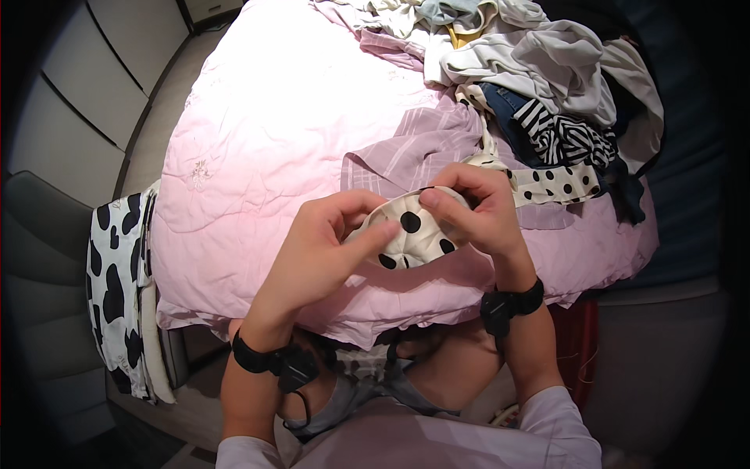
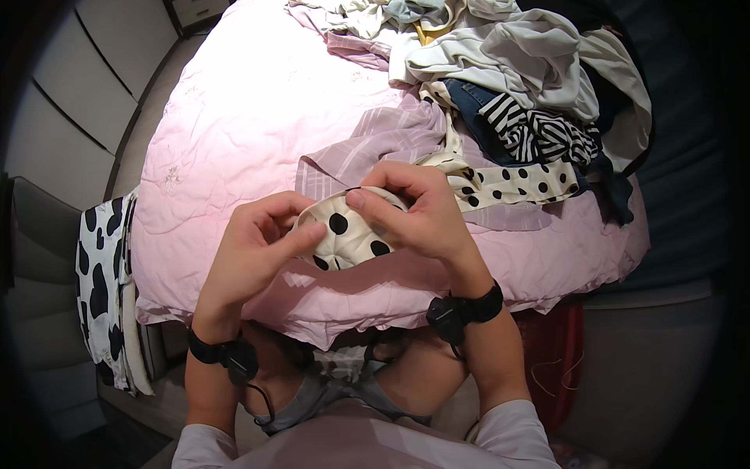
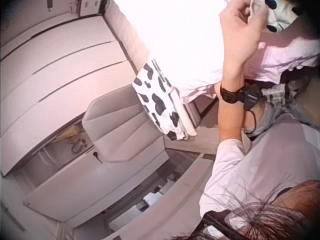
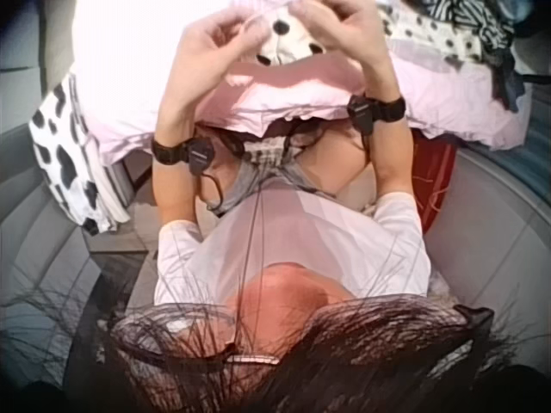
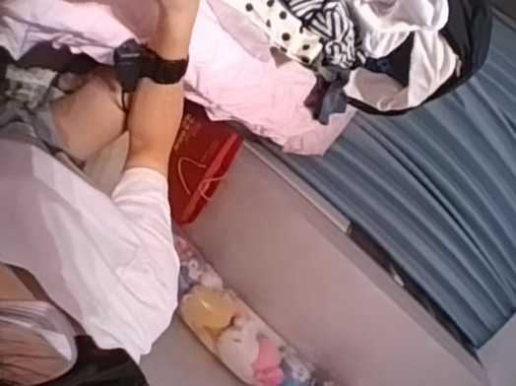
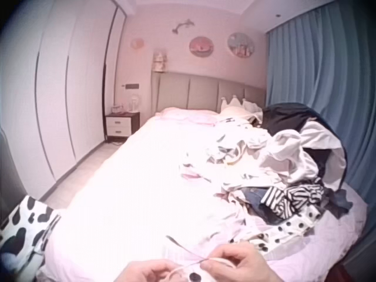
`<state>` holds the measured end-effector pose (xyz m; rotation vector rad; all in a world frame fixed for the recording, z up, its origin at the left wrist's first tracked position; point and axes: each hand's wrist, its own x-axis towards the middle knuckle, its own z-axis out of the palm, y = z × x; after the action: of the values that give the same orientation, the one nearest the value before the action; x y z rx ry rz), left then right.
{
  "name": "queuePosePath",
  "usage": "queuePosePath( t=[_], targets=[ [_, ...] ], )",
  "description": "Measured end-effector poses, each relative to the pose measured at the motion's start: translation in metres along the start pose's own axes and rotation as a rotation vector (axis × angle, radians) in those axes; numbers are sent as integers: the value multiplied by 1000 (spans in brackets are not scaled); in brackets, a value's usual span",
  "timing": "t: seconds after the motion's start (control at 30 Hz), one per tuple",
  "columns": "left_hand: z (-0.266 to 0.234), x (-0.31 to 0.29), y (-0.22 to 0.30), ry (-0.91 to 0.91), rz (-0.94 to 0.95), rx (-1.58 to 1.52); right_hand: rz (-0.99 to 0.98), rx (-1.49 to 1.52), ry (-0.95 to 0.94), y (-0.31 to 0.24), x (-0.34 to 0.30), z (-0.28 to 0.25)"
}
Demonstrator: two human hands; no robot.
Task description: The person folds several items of clothing on a bed by hand, including a white blouse, patterned pants, a polka-dot belt, and a striped shirt, placing each folded item onto a chair beside the bed.
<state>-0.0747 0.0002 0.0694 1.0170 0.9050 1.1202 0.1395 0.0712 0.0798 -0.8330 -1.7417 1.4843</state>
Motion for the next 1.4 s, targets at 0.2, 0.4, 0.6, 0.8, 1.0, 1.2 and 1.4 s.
queuePosePath(
  t=[0.2, 0.4, 0.6, 0.8, 1.0, 1.2, 1.4],
  targets=[
    [-5, 6, -14, 213, 527, 804, -489, -639, 154, -21, -15, 9],
    [-1, 6, -8, 417, 841, 771, -872, -783, -172, -29, -34, 37],
    [1, 1, -2, 470, 905, 704, -896, -752, -150, -13, -35, 54],
    [-1, 1, 0, 435, 901, 653, -901, -750, -112, -11, -34, 56],
    [-5, 3, -7, 429, 863, 658, -882, -714, -44, -9, -34, 54],
    [4, 4, -7, 361, 722, 776, -891, -768, -15, -10, -32, 53],
    [0, 2, -5, 204, 677, 1050, -914, -793, 35, 0, -27, 56]
  ],
)
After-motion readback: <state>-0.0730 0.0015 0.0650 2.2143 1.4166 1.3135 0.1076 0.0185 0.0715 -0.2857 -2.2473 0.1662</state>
